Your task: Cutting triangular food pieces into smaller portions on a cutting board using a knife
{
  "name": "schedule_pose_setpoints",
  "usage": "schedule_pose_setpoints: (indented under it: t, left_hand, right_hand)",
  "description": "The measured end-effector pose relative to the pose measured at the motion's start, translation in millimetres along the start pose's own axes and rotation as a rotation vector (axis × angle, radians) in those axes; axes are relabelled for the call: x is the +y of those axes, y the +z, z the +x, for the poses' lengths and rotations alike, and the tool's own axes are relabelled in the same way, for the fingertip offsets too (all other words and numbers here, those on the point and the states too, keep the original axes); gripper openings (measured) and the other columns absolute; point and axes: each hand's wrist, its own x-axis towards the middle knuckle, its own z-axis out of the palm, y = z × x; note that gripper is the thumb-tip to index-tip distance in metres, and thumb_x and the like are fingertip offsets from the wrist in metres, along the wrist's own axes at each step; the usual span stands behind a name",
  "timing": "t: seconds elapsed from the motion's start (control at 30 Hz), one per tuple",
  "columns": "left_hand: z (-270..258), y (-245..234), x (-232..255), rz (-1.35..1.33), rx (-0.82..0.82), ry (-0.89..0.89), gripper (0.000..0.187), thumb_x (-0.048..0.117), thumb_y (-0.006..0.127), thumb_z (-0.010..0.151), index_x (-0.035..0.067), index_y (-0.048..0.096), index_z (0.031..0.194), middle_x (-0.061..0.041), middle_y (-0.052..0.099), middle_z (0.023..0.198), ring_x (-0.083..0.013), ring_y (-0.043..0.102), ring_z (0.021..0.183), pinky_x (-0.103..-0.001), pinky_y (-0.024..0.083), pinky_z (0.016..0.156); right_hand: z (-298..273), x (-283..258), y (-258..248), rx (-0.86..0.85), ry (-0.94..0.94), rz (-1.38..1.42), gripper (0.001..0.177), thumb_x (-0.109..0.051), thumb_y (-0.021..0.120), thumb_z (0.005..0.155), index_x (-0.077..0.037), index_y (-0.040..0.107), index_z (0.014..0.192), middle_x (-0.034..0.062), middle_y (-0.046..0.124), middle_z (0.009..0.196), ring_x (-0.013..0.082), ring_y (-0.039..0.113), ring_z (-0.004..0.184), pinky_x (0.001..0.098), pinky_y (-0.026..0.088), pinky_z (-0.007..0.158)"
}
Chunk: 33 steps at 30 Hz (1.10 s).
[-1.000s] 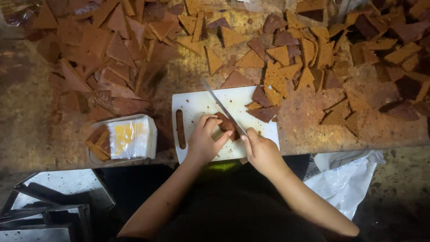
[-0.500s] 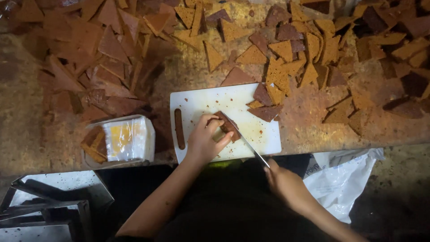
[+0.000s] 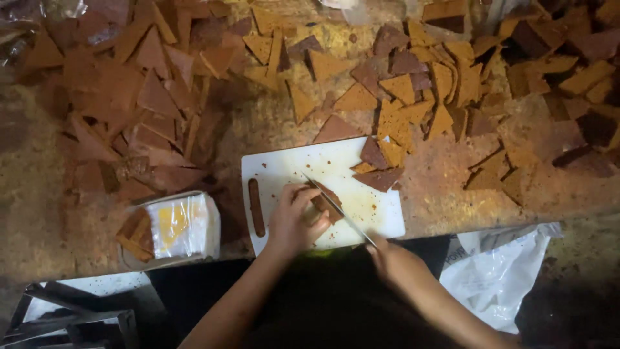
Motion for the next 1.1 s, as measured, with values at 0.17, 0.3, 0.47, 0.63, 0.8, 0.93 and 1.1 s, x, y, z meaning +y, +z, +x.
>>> schedule_pose_setpoints:
  t: [0.17, 0.3, 0.47, 0.63, 0.8, 0.93, 1.1]
  left_hand:
    - [33, -17, 14, -0.200, -0.233, -0.064, 0.029, 0.014, 0.071, 0.082, 0.006, 0.069, 0.110, -0.012, 0.056, 0.120, -0.0287, 0.063, 0.106, -0.038, 0.058, 0.079]
    - [91, -54, 64, -0.291, -0.183, -0.041, 0.034, -0.008, 0.056, 0.078, 0.020, 0.072, 0.086, 0.003, 0.066, 0.094, -0.0198, 0.056, 0.098, -0.032, 0.050, 0.080]
    - [82, -25, 18, -0.087, -0.097, 0.026, 0.079, 0.008, 0.066, 0.100, 0.023, 0.021, 0.164, -0.017, 0.008, 0.173, -0.0327, 0.045, 0.130, -0.047, 0.053, 0.091]
    - [80, -10, 32, 0.486, -0.537, -0.248, 0.065, 0.033, 0.037, 0.106, 0.006, 0.019, 0.163, -0.018, 0.004, 0.171, -0.0321, 0.000, 0.158, -0.047, 0.006, 0.124]
    - [71, -1, 7, 0.512, -0.310, 0.042, 0.055, 0.030, 0.050, 0.098, 0.017, 0.050, 0.152, -0.008, 0.034, 0.166, -0.0328, 0.026, 0.154, -0.059, 0.021, 0.120]
    - [70, 2, -3, 0.507, -0.271, 0.069, 0.056, 0.029, 0.052, 0.097, 0.017, 0.050, 0.152, -0.009, 0.037, 0.165, -0.0333, 0.031, 0.152, -0.058, 0.021, 0.121]
    - [65, 8, -13, 0.503, -0.162, 0.132, 0.052, 0.028, 0.057, 0.093, 0.019, 0.057, 0.144, -0.006, 0.045, 0.161, -0.0298, 0.037, 0.151, -0.057, 0.028, 0.118]
  right_hand:
    - [-32, 43, -6, 0.041, 0.068, -0.025, 0.025, -0.044, 0.045, 0.102, -0.023, 0.052, 0.115, 0.0154, 0.076, 0.084, 0.0406, 0.074, 0.082, 0.0510, 0.052, 0.069]
    - [-18, 28, -76, 0.143, 0.277, -0.090, 0.059, -0.057, 0.039, 0.098, -0.039, 0.034, 0.154, 0.0148, 0.062, 0.138, 0.0456, 0.067, 0.115, 0.0550, 0.056, 0.093]
    - [10, 84, -120, 0.408, 0.318, -0.053, 0.040, -0.051, 0.042, 0.106, -0.020, 0.065, 0.115, 0.0182, 0.071, 0.083, 0.0408, 0.070, 0.079, 0.0514, 0.051, 0.069]
    - [39, 129, -203, 0.787, 0.182, 0.258, 0.052, -0.030, 0.067, 0.108, -0.002, 0.057, 0.151, 0.0177, 0.066, 0.087, 0.0292, 0.060, 0.066, 0.0431, 0.049, 0.053]
    - [181, 267, -254, 1.325, -0.034, 0.065, 0.033, -0.004, 0.070, 0.093, -0.006, 0.069, 0.126, 0.0057, 0.069, 0.095, 0.0207, 0.062, 0.076, 0.0351, 0.050, 0.061]
    - [164, 227, -273, 1.175, 0.147, 0.162, 0.057, -0.010, 0.081, 0.089, -0.008, 0.063, 0.143, 0.0127, 0.075, 0.086, 0.0302, 0.072, 0.072, 0.0471, 0.057, 0.058]
    - [149, 221, -265, 1.176, 0.300, 0.241, 0.024, -0.024, 0.086, 0.083, -0.013, 0.072, 0.099, 0.0033, 0.072, 0.083, 0.0206, 0.069, 0.070, 0.0445, 0.053, 0.053]
